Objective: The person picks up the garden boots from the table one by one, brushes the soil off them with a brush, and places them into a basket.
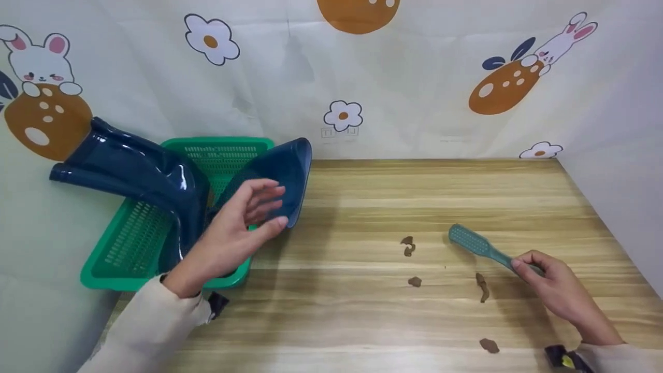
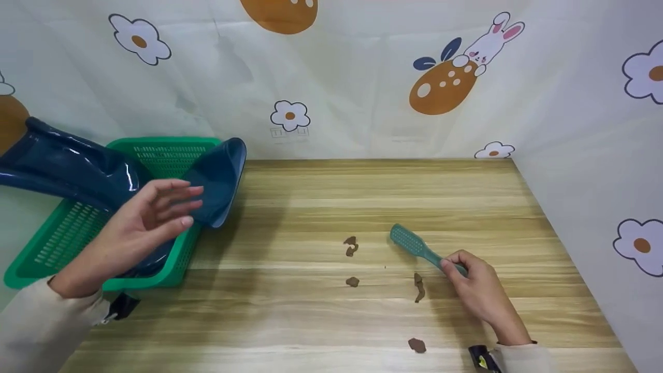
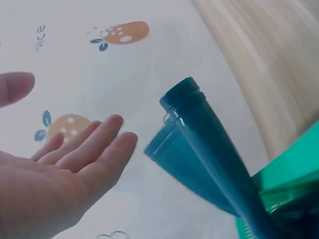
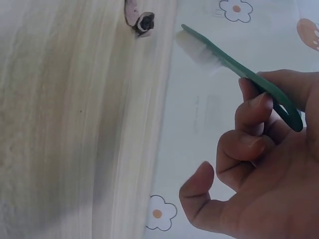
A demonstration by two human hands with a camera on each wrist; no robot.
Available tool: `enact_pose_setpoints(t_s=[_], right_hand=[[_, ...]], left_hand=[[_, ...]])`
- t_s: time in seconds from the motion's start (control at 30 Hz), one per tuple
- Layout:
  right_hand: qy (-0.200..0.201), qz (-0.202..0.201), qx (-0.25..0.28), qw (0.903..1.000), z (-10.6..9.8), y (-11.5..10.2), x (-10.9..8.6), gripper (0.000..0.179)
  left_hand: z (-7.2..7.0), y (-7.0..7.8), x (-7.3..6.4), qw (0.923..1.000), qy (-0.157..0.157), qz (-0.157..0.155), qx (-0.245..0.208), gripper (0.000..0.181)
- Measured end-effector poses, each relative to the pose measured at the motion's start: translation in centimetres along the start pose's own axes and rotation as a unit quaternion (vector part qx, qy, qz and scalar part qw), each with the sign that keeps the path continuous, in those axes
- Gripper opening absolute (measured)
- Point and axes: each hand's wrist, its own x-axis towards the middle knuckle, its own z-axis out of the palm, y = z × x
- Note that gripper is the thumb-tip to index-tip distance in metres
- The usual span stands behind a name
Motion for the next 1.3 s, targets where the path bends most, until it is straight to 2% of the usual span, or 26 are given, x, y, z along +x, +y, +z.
enact_pose_setpoints(t_s=[0.13, 0.3, 0.5, 0.63, 0.73, 0.83, 0.9, 1.0, 1.17, 1.23, 1.3], right_hand=[[0.040, -0.032, -0.052, 0.9973, 0.5, 0.0, 0.1, 0.014], [0.066, -0.054, -0.119, 0.9892, 0.9, 0.2, 0.1, 0.011], [0.086, -0.059, -0.189, 0.9764, 1.2, 0.2, -0.1, 0.009], [0.086, -0.059, -0.233, 0.9670, 1.7, -0.3, -0.3, 0.008], [0.080, -0.068, -0.273, 0.9563, 2.2, -0.7, -0.4, 0.008], [0.073, -0.088, -0.329, 0.9375, 2.8, -1.0, -0.3, 0.013], [0.066, -0.100, -0.360, 0.9251, 3.1, -1.2, -0.1, 0.015], [0.048, -0.104, -0.388, 0.9146, 3.6, -1.4, 0.1, 0.017], [0.043, -0.108, -0.394, 0.9116, 4.3, -1.2, 0.4, 0.017], [0.039, -0.105, -0.390, 0.9141, 4.4, -1.1, 0.5, 0.017], [0.024, -0.095, -0.376, 0.9215, 4.4, -0.9, 0.7, 0.017]], left_hand=[[0.8, 0.2, -1.1, 0.9960, -0.004, 0.019, 0.087, 0.053], [1.5, 0.3, -2.1, 0.9851, -0.025, 0.040, 0.166, 0.059], [2.1, 0.3, -3.0, 0.9732, -0.047, 0.062, 0.217, 0.063], [2.3, 0.3, -3.4, 0.9691, -0.052, 0.066, 0.232, 0.064], [2.4, 0.4, -3.7, 0.9667, -0.055, 0.060, 0.243, 0.065], [2.4, 0.5, -3.9, 0.9639, -0.053, 0.061, 0.254, 0.066], [2.3, 0.5, -4.1, 0.9617, -0.049, 0.069, 0.261, 0.068], [2.3, 0.5, -4.4, 0.9578, -0.048, 0.082, 0.272, 0.069], [2.4, 0.4, -4.9, 0.9505, -0.053, 0.087, 0.293, 0.073], [2.4, 0.5, -5.2, 0.9490, -0.055, 0.089, 0.298, 0.074], [2.4, 0.5, -5.4, 0.9485, -0.056, 0.091, 0.298, 0.075]])
